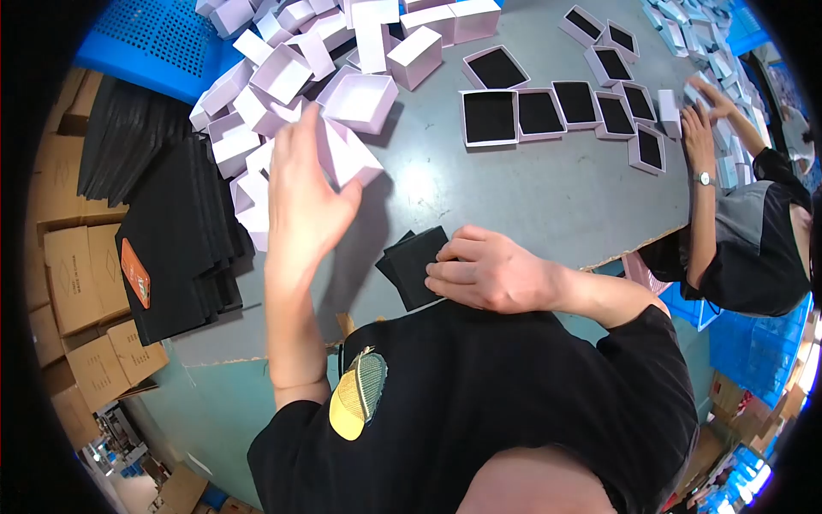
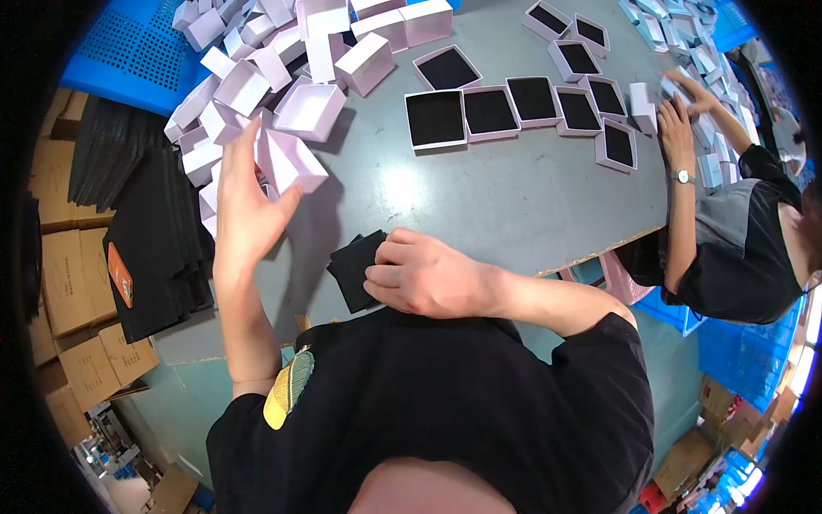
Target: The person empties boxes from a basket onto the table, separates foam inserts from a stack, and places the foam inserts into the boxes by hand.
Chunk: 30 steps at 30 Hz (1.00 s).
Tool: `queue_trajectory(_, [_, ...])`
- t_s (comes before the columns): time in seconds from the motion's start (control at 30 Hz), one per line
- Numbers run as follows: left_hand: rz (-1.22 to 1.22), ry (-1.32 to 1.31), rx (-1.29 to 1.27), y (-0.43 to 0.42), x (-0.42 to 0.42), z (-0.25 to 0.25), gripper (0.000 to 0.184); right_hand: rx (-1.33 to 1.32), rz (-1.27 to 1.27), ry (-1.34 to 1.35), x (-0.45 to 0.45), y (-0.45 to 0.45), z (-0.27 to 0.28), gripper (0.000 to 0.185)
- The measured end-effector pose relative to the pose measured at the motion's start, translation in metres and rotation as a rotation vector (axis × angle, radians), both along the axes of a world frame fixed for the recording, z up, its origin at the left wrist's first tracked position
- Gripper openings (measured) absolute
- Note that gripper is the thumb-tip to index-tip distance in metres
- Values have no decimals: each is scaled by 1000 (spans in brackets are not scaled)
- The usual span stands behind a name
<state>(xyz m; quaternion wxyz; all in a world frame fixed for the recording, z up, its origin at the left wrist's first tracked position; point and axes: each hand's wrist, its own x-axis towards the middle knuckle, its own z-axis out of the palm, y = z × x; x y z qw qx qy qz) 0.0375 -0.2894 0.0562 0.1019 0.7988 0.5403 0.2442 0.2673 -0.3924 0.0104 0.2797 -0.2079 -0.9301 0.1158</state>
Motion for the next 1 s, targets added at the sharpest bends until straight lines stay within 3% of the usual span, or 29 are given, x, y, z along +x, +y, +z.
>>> queue_trajectory(0.1, [-93,-209,-275,-9,3,-10,77,10,-127,246,13,11,8,26])
queue_trajectory(0.17, [-129,-448,-462,-5,3,-45,78,48,-349,422,19,23,15,24])
queue_trajectory(0.23, [-187,-468,-471,-2,13,-76,77,24,-515,483,27,39,15,25])
queue_trajectory(0.3, [-175,-419,-607,-6,31,-77,81,122,-460,412,27,58,-5,22])
queue_trajectory(0.37, [-259,-298,-409,-6,40,-88,83,180,-408,254,28,63,-22,20])
queue_trajectory(0.43, [-216,-311,-427,-6,45,-93,83,198,-353,11,30,64,-31,18])
queue_trajectory(0.6, [-222,-290,-396,-7,51,-94,81,-49,-358,-335,35,69,-26,9])
queue_trajectory(0.67, [-335,-248,-172,-5,48,-90,75,-86,-413,-430,38,73,-20,4])
queue_trajectory(0.8, [-256,-41,190,6,32,-65,61,42,-597,-297,65,74,-16,12])
queue_trajectory(0.87, [-193,5,272,19,29,-70,59,-64,-442,-40,41,47,4,21])
queue_trajectory(0.93, [-164,33,267,34,28,-90,59,-188,-109,69,14,17,14,35])
queue_trajectory(1.0, [-167,64,231,38,26,-97,58,-175,-9,-129,-10,-4,15,36])
